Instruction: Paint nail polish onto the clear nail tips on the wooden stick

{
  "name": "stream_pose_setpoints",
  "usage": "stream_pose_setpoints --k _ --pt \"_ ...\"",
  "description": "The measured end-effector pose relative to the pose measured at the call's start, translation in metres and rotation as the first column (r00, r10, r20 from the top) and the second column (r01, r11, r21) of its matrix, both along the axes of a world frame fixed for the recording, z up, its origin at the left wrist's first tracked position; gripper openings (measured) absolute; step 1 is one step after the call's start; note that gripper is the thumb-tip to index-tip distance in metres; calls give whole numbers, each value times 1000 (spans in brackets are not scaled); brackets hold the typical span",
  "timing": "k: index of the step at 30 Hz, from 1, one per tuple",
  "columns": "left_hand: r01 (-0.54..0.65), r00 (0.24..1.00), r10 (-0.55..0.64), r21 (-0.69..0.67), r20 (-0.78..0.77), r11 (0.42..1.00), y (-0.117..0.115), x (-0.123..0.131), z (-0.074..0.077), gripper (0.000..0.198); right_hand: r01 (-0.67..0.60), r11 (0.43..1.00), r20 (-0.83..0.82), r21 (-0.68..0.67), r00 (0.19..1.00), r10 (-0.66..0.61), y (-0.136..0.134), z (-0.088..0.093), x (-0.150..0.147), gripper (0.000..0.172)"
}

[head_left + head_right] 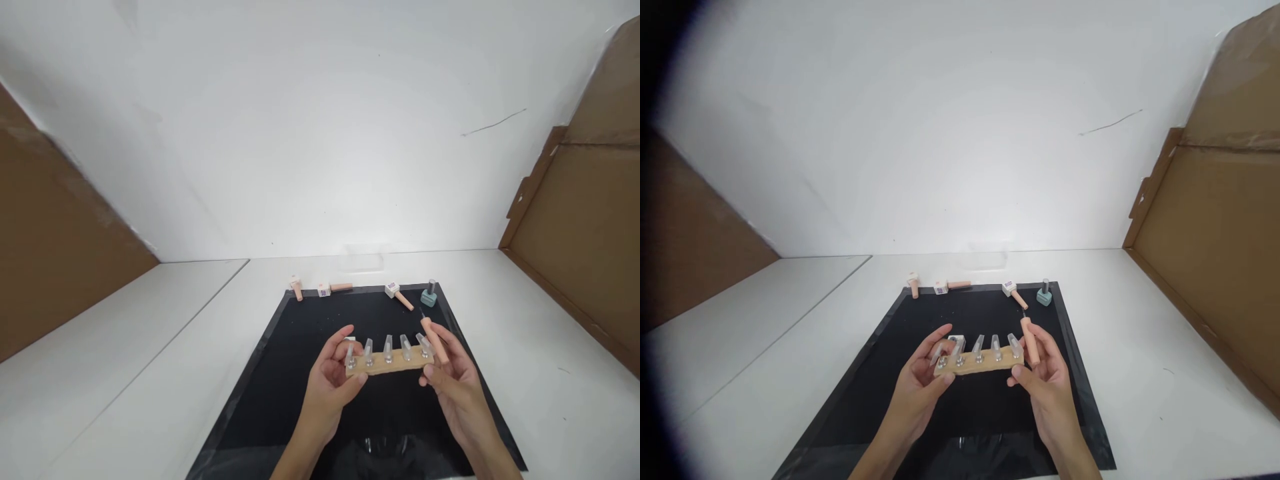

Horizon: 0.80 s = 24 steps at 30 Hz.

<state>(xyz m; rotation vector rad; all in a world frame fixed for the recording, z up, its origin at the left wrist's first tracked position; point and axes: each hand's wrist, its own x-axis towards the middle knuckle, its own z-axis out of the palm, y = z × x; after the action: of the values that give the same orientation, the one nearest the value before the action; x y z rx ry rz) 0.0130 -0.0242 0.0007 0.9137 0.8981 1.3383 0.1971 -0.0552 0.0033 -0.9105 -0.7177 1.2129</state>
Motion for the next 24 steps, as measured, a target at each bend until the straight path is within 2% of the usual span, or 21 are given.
stream_pose_setpoints --k 5,8,12,15,17,20,24 --pt "-22 987 34 -77 155 997 -2 9 4 67 14 1000 -35 -4 999 -14 2 8 -7 47" --pt "51 968 -24 -101 251 994 -4 22 6 67 -2 1000 -44 0 999 2 3 11 -18 47" --pt "249 944 -240 -14 227 968 1 41 18 43 -23 999 -56 33 998 25 4 16 -32 48" --pt "346 913 -350 57 208 937 9 46 28 39 -42 998 -39 44 998 44 6 24 -34 47" --pt "408 891 -410 53 192 911 15 45 32 41 -60 997 -14 54 998 61 8 29 -33 47" --pt "440 889 -434 -10 146 898 25 41 34 45 -72 995 26 75 997 71 15 33 -31 46" --pt "427 902 -421 -42 97 903 37 33 35 45 -73 990 84 123 995 62 28 26 -28 45"
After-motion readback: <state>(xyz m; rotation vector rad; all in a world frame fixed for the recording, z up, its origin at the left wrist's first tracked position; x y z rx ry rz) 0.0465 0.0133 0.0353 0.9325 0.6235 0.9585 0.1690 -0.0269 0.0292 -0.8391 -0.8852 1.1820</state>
